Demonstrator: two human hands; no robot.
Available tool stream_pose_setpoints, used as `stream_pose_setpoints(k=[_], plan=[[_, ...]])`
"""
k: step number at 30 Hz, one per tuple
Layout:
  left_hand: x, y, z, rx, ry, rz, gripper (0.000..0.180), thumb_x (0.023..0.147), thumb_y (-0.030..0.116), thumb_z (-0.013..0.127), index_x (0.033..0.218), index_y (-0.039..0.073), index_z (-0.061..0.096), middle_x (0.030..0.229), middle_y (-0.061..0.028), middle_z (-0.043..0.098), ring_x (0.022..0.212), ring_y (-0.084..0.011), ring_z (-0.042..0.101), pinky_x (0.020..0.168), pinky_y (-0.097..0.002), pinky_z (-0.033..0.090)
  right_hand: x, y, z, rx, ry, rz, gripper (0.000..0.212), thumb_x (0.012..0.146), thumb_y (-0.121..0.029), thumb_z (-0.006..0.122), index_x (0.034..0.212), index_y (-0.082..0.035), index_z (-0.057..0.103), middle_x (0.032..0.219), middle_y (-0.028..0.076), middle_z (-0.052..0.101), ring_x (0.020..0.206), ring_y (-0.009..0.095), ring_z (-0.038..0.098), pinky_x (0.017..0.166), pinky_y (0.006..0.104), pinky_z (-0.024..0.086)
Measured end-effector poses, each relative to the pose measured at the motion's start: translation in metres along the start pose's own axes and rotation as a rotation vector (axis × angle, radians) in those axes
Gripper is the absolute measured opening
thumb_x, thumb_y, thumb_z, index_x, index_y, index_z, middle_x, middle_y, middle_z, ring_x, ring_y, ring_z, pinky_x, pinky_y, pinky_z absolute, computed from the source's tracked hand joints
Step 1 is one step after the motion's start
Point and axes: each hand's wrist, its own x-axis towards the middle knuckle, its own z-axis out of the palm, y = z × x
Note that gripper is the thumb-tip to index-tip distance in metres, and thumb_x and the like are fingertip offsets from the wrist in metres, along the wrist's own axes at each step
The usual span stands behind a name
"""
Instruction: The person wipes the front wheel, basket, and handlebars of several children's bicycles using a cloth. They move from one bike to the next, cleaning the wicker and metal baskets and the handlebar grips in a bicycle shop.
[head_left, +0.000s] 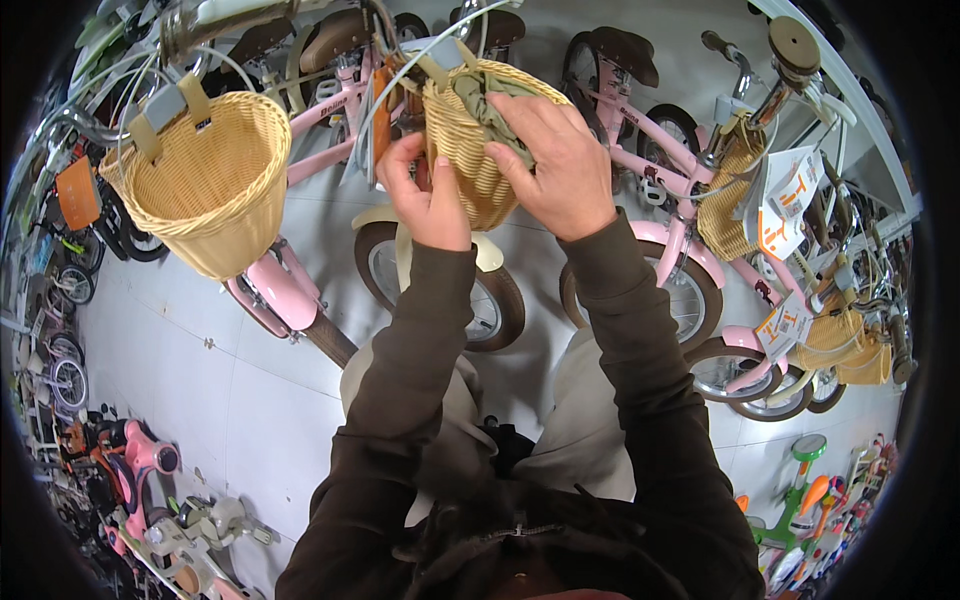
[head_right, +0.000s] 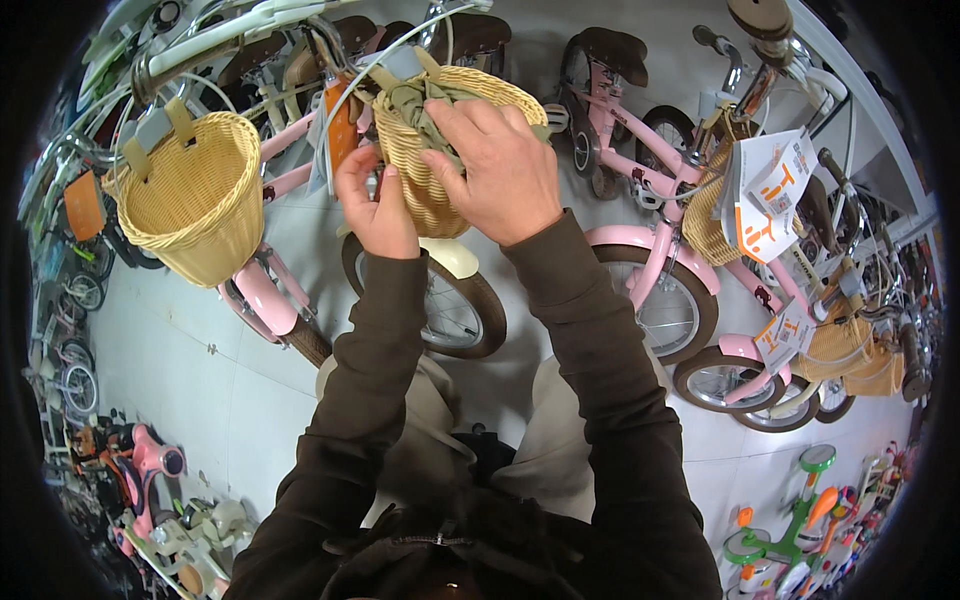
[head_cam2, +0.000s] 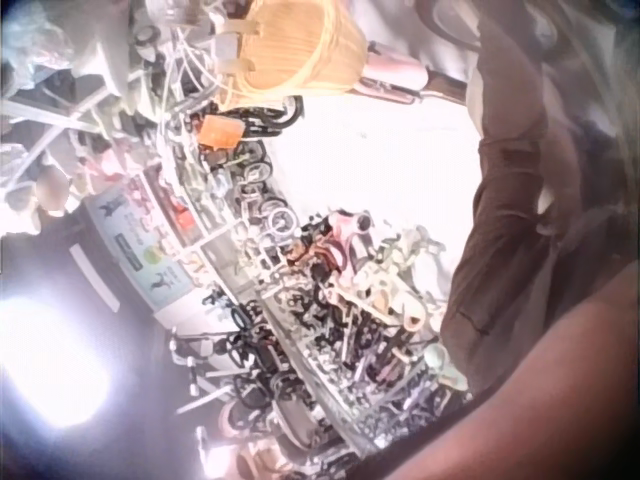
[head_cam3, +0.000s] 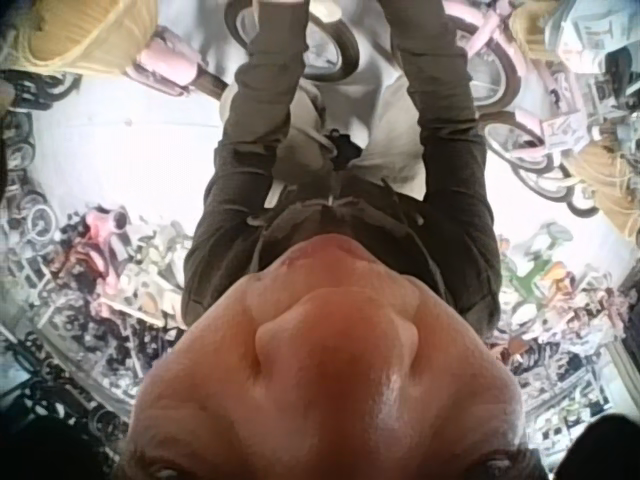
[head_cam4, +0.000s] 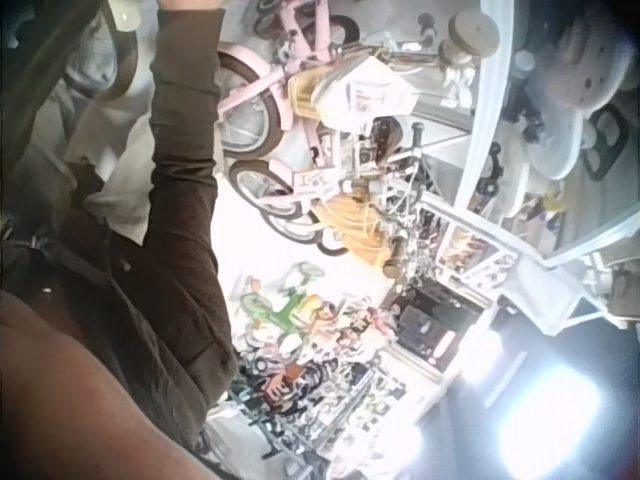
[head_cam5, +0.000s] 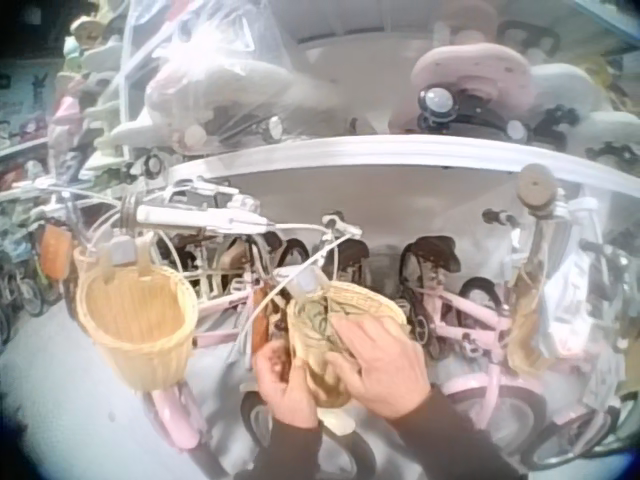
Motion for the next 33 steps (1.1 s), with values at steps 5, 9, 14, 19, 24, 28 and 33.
stream_pose_setpoints(k=[5, 9, 14, 19, 24, 28, 33], plan=[[0.012, 0.028, 0.008, 0.326, -0.206, 0.655, 0.046, 0.087, 0.020, 0.057, 0.127, 0.000, 0.044, 0.129, -0.0166, 0.042, 0.120, -0.0363, 0.039, 0.102, -0.0441, 0.028, 0.001, 0.011, -0.006, 0.307, -0.027, 0.008, 0.033, 0.079, -0.021, 0.060, 0.108, -0.006, 0.061, 0.094, 0.009, 0.061, 0.087, 0.029, 0.057, 0.074, 0.0369, 0.047], [0.021, 0.028, 0.012, 0.463, -0.307, 0.693, 0.050, 0.088, 0.032, 0.055, 0.128, 0.003, 0.046, 0.119, -0.0157, 0.049, 0.117, -0.0382, 0.039, 0.099, -0.0460, 0.031, -0.007, 0.028, -0.017, 0.508, -0.146, 0.125, 0.031, 0.081, -0.007, 0.055, 0.110, 0.002, 0.059, 0.104, 0.013, 0.061, 0.096, 0.023, 0.058, 0.086, 0.0302, 0.043], [0.021, 0.022, 0.006, 0.532, -0.383, 0.665, 0.042, 0.086, 0.036, 0.056, 0.115, 0.006, 0.056, 0.111, -0.0141, 0.050, 0.117, -0.0370, 0.038, 0.100, -0.0458, 0.029, -0.010, 0.078, -0.009, 0.387, -0.161, 0.345, 0.030, 0.078, -0.004, 0.052, 0.106, 0.003, 0.061, 0.104, 0.012, 0.061, 0.097, 0.023, 0.058, 0.087, 0.0302, 0.043], [0.024, 0.021, 0.003, 0.458, -0.375, 0.670, 0.033, 0.076, 0.031, 0.067, 0.095, 0.006, 0.059, 0.104, -0.0127, 0.049, 0.115, -0.0380, 0.039, 0.097, -0.0482, 0.030, 0.010, 0.118, 0.020, 0.012, -0.098, 0.285, 0.031, 0.076, -0.012, 0.054, 0.105, -0.003, 0.064, 0.099, 0.016, 0.061, 0.094, 0.032, 0.058, 0.085, 0.0355, 0.045], [0.025, 0.020, 0.003, 0.405, -0.309, 0.703, 0.038, 0.062, 0.019, 0.077, 0.091, 0.005, 0.057, 0.102, -0.0139, 0.049, 0.110, -0.0397, 0.042, 0.094, -0.0482, 0.035, 0.063, 0.134, 0.046, -0.149, -0.140, 0.534, 0.030, 0.074, -0.012, 0.052, 0.099, -0.008, 0.067, 0.099, 0.023, 0.062, 0.097, 0.038, 0.058, 0.086, 0.0439, 0.045], [0.022, 0.014, 0.005, 0.337, -0.277, 0.658, 0.036, 0.060, 0.018, 0.077, 0.088, 0.005, 0.058, 0.100, -0.0134, 0.050, 0.109, -0.0398, 0.044, 0.094, -0.0476, 0.036, 0.095, 0.131, 0.062, -0.212, -0.290, 0.459, 0.028, 0.074, -0.015, 0.053, 0.097, -0.006, 0.067, 0.098, 0.023, 0.062, 0.098, 0.038, 0.058, 0.087, 0.0430, 0.045], [0.021, 0.013, 0.004, 0.266, -0.279, 0.648, 0.035, 0.063, 0.016, 0.075, 0.091, 0.005, 0.058, 0.107, -0.0140, 0.052, 0.116, -0.0416, 0.041, 0.096, -0.0484, 0.034, 0.087, 0.100, 0.078, -0.070, -0.403, 0.265, 0.025, 0.074, -0.019, 0.062, 0.094, -0.005, 0.067, 0.085, 0.024, 0.063, 0.079, 0.033, 0.064, 0.076, 0.0399, 0.049]])
